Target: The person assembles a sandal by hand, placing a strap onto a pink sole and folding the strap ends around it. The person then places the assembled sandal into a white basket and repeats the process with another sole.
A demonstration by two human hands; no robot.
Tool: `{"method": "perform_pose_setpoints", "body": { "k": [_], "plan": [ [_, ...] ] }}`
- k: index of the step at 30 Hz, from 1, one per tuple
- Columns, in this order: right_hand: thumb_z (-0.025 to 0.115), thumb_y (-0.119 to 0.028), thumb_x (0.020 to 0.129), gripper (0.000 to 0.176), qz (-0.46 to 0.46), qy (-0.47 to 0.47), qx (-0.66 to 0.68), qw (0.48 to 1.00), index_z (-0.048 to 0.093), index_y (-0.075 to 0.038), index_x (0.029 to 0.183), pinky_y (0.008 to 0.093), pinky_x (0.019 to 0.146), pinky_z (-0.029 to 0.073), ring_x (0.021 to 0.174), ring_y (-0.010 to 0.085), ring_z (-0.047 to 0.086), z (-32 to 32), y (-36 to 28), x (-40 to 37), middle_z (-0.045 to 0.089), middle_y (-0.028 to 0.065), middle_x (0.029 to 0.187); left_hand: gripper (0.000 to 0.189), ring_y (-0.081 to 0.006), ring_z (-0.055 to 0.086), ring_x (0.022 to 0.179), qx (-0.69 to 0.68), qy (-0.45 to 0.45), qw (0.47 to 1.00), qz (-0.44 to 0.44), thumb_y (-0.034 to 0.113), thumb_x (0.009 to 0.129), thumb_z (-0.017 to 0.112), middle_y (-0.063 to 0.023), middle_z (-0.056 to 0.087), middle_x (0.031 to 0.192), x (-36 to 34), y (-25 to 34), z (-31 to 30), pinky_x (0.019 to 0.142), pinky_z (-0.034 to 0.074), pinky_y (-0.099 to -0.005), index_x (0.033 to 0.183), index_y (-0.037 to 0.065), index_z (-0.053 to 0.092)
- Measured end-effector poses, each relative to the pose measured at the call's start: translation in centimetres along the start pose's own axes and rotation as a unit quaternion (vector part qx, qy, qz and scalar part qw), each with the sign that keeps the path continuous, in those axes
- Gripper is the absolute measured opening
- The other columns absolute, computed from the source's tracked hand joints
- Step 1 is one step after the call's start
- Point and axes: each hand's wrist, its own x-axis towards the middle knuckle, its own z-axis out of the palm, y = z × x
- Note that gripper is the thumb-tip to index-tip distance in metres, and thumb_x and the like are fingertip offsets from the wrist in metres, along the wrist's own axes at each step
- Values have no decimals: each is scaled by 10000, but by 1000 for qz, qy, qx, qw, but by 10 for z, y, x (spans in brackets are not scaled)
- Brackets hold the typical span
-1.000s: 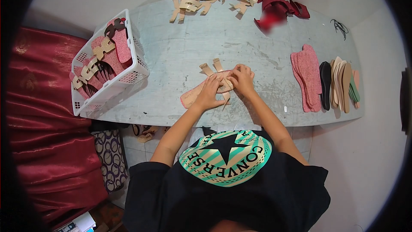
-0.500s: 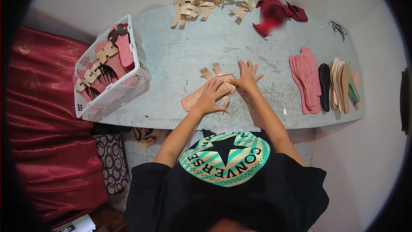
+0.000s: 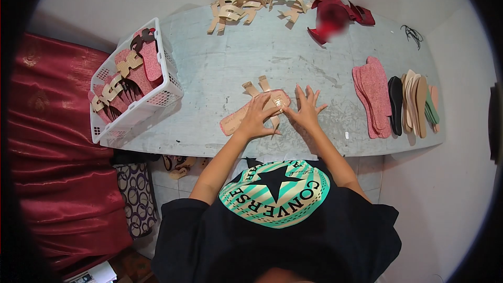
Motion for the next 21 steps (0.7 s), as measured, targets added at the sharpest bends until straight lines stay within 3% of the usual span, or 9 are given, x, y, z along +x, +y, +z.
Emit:
{"method": "perform_pose_setpoints", "body": {
  "k": [16, 21],
  "plan": [
    [663, -516, 680, 891, 0, 17, 3, 1000, 284, -164, 1405, 750, 893, -87, 1336, 473, -54, 5, -3, 1, 137, 203, 1458, 703, -398, 289, 1269, -6, 14, 1000, 0, 413, 535, 803, -207, 332, 1349, 0, 0, 1, 1039, 223, -524, 1168, 184, 599],
    [704, -457, 654, 942, 42, -15, 10, 999, 238, -162, 1417, 749, 899, -78, 1335, 472, -71, 3, -8, 6, 111, 199, 1464, 767, -391, 272, 1283, -32, -31, 999, 5, 380, 548, 803, -204, 327, 1355, 1, 0, -10, 1050, 221, -504, 1237, 169, 540]
  ]
}}
